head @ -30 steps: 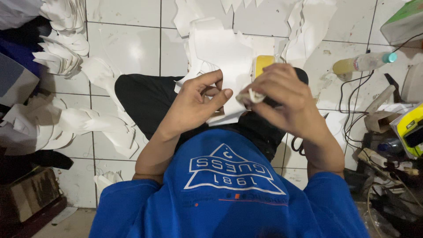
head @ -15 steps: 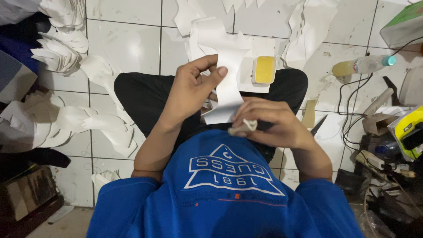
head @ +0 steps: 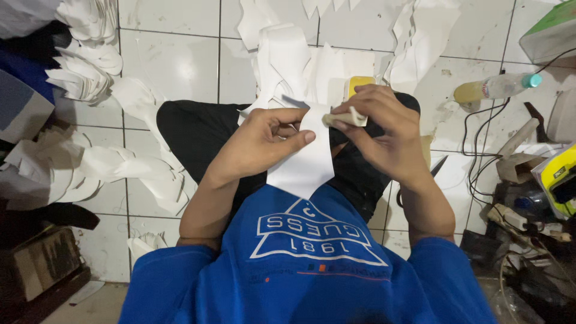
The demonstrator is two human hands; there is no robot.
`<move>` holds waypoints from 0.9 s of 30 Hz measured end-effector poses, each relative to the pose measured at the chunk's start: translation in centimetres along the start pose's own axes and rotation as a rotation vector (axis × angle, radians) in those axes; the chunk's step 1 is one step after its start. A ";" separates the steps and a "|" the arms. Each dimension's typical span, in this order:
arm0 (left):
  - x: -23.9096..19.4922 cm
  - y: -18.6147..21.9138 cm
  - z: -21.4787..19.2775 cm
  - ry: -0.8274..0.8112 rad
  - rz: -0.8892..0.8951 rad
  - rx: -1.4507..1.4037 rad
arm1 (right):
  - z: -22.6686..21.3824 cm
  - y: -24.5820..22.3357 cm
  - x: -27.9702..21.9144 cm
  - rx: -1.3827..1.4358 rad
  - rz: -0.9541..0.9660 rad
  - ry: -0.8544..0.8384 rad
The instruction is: The person sits on the floor and repeatedly applies a yellow adhesive from a container onto white paper cutouts using a small brush. They handle the paper pieces one by one, applying glue to the edges and surfaces before placing them down.
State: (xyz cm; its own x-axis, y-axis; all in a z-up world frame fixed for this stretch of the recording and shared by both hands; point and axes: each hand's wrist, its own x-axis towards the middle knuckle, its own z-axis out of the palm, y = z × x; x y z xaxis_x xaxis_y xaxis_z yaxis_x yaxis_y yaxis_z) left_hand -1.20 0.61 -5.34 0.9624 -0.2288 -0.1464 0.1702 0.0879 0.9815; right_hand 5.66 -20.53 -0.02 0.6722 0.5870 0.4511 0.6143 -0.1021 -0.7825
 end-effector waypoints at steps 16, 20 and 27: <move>0.1 2.1 1.0 0.107 0.063 -0.154 | -0.3 -0.7 -0.5 -0.062 -0.116 -0.209; 0.2 2.8 0.6 0.007 0.057 -0.185 | -0.2 -0.6 -0.7 -0.109 -0.126 -0.178; 0.2 3.4 0.7 -0.089 0.106 -0.078 | -0.7 -0.7 0.2 -0.249 -0.121 -0.105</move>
State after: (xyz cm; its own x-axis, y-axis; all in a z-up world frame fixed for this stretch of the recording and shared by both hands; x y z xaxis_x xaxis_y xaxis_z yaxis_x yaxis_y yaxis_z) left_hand -0.60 0.21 -1.96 0.9539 -0.2990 -0.0278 0.0882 0.1904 0.9777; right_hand 5.65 -20.89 0.89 0.5493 0.6853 0.4782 0.7789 -0.2127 -0.5900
